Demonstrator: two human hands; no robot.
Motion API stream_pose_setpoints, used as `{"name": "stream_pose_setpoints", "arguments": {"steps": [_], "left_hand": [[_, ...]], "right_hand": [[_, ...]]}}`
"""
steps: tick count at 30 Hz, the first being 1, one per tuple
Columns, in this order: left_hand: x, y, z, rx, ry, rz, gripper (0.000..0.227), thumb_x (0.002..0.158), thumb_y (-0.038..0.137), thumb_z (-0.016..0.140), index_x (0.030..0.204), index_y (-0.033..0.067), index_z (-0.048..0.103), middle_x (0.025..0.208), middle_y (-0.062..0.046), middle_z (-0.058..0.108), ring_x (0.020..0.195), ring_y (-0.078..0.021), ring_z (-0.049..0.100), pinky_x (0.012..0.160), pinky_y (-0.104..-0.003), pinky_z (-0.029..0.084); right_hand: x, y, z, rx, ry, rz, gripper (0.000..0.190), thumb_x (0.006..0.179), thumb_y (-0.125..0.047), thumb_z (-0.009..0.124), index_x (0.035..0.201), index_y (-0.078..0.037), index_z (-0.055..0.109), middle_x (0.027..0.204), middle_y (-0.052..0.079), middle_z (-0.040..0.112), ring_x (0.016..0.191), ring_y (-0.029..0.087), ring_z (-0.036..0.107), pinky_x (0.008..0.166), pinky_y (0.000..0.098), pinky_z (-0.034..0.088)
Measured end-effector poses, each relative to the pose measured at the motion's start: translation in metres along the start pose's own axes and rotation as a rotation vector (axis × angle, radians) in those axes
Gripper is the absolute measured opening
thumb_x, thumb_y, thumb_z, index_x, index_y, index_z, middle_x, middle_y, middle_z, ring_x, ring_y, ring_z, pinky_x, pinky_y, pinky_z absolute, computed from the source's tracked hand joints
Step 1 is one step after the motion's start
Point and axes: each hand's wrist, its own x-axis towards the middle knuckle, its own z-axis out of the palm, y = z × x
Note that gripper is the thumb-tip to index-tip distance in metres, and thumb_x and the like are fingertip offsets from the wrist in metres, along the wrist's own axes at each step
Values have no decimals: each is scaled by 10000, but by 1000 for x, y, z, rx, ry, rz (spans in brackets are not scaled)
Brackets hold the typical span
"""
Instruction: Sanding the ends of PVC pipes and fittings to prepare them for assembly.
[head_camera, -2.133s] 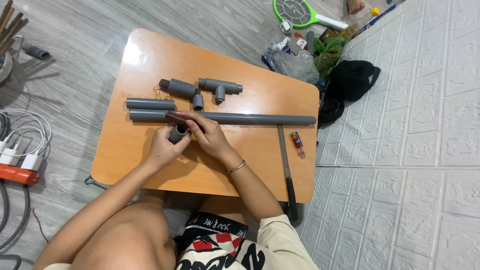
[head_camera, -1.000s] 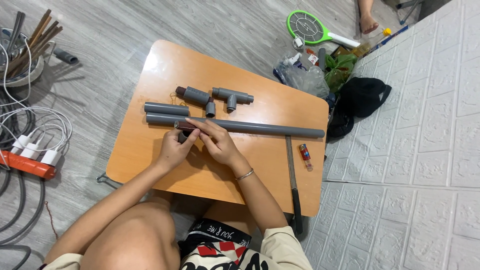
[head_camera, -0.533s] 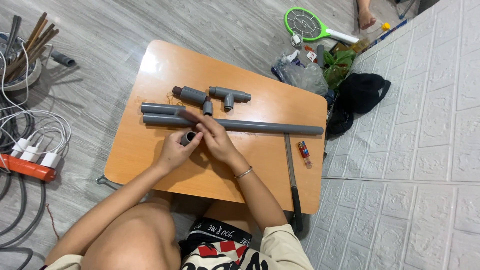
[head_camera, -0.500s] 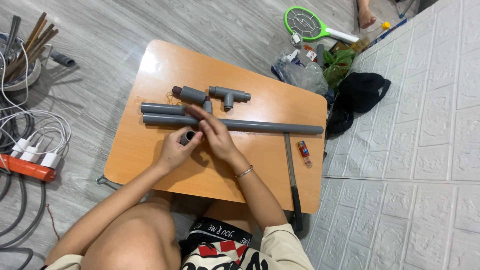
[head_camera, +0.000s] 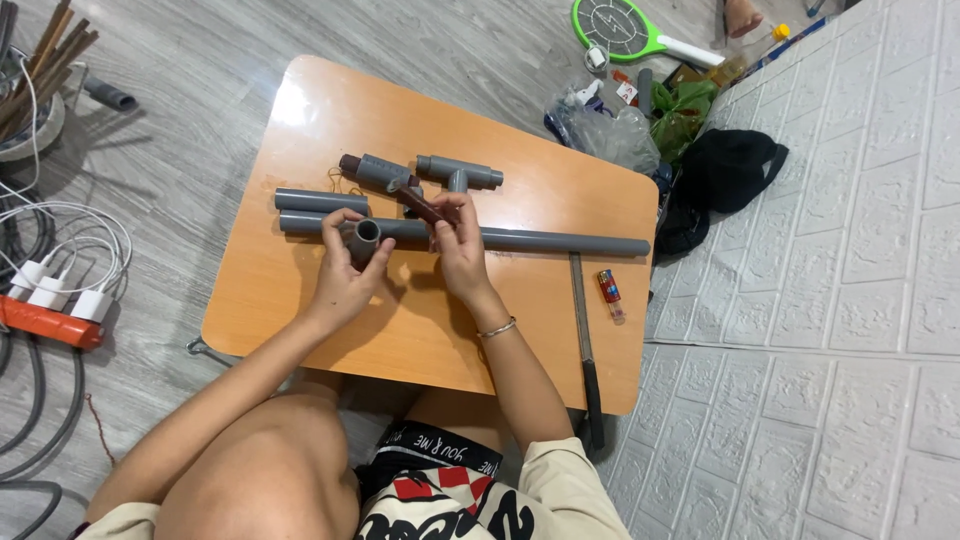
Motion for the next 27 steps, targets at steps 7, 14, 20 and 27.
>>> {"name": "stream_pose_setpoints", "arguments": {"steps": [7,14,20,27], "left_hand": [[-1,-13,-4,-12,-31,-43,334,972,169,661,1117,135,361,896,-77,666,785,-134,606,714,-268,491],[-4,2,0,-28,-27,-3,299,988,205,655,1108,91,406,907,-131,624,857,-204,606,772,-362,496],[-4,-7,0,-29,-30,23,269,976,170,672,1099,77,452,894,-116,596,870,-209,589,808,-363,482],[-2,-10,-4,4,-30,28,266,979,180,679,1093,96,455,918,-108,583,893,-207,587,849,-367,476]], "right_hand": [[-6,-6,10,-291,-20,-55,127,1023,-255,526,1047,-146,587,787,48,672,736,154,657,716,286,544],[-7,-12,15,-349,-16,-76,130,1031,-257,519,1058,-148,584,775,93,674,719,203,660,682,333,542],[-11,-5,15,-383,-8,-100,126,1024,-257,536,1058,-149,591,780,107,684,720,234,673,667,343,546],[-8,-12,13,-467,-37,-126,117,1005,-267,574,1020,-153,601,732,96,682,673,252,681,621,341,546]]}}
